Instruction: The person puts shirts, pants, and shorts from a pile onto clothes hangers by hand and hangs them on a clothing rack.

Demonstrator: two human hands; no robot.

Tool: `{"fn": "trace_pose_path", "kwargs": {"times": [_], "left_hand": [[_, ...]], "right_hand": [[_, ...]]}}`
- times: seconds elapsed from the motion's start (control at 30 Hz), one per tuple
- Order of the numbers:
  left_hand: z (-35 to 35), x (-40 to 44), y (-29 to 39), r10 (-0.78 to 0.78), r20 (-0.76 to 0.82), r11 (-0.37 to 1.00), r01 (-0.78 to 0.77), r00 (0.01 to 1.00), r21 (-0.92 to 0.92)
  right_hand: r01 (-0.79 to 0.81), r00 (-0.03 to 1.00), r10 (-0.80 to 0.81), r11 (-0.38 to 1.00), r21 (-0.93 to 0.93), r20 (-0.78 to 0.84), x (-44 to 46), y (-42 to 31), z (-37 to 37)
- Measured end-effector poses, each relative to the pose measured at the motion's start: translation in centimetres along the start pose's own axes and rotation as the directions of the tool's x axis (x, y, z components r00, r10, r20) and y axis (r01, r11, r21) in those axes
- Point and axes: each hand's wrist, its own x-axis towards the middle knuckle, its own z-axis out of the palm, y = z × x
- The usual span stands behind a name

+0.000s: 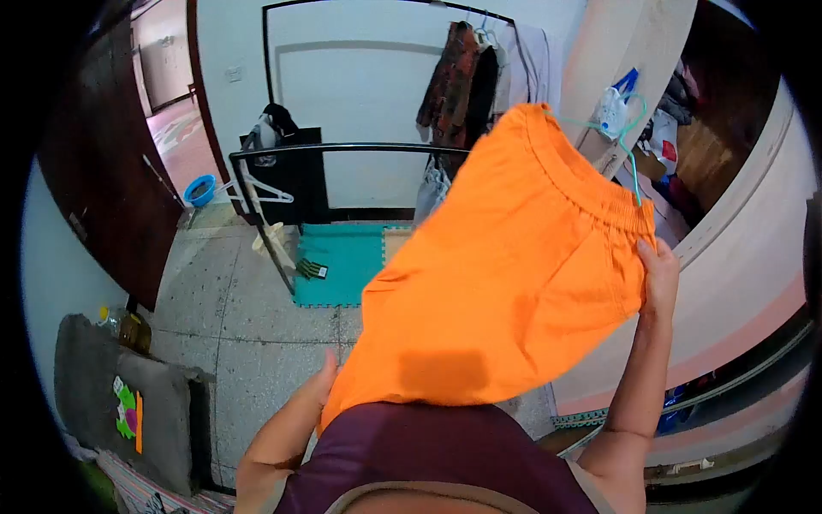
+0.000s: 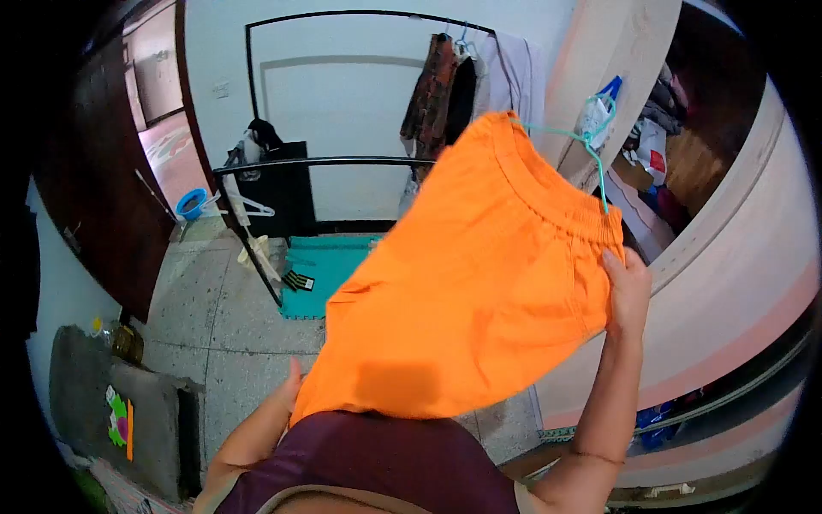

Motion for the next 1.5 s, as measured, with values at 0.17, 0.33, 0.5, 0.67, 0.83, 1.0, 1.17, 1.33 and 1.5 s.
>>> {"fn": "trace_pose_path", "kwargs": {"times": [0.17, 0.33, 0.5, 0.67, 0.83, 1.0, 1.17, 1.33, 1.5], "left_hand": [[8.3, 1.9, 1.6, -0.159, -0.010, 0.546, 0.096, 0.987, 0.832], [13.9, 6.1, 2.7, -0.013, -0.048, 0.292, 0.050, 0.999, 0.955], [17.8, 7.4, 4.4, 0.394, 0.191, 0.281, -0.315, 0.899, 0.907], [17.9, 10.6, 1.9, 0.704, 0.453, 0.084, -0.697, 0.547, 0.712], [16.4, 14.0, 0.4, 0.780, 0.562, -0.114, -0.821, 0.274, 0.559], [16.7, 14.9, -0.5, 0.751, 0.657, -0.308, -0.846, 0.065, 0.435], [19.9, 16.3, -2.8, 0.684, 0.729, -0.403, -0.852, -0.038, 0.334], [22.4, 21.4, -3.9, 0.626, 0.769, -0.515, -0.808, -0.127, 0.286], [20.7, 30.6, -2.7, 0.636, 0.758, -0.655, -0.623, -0.147, 0.429]], "right_hand": [[-0.056, 0.996, 0.056, 0.998, 0.002, -0.067, 1.1, 3.5, -3.4], [0.006, 0.993, 0.006, 0.995, 0.102, -0.120, 1.1, 3.4, -3.9], [0.069, 0.990, -0.043, 0.978, 0.199, -0.136, 2.2, 5.9, -4.3], [0.125, 0.991, -0.098, 0.924, 0.360, -0.092, 2.7, 13.1, -6.5], [0.222, 0.974, -0.220, 0.866, 0.448, -0.058, 3.3, 16.5, -7.6], [0.256, 0.961, -0.275, 0.840, 0.478, -0.030, 3.2, 17.9, -8.4], [0.265, 0.947, -0.320, 0.834, 0.484, 0.033, 3.4, 19.1, -9.4], [0.273, 0.940, -0.339, 0.812, 0.516, 0.037, 4.4, 20.0, -9.2], [0.279, 0.914, -0.393, 0.792, 0.543, 0.105, 8.3, 22.7, -7.6]]}}
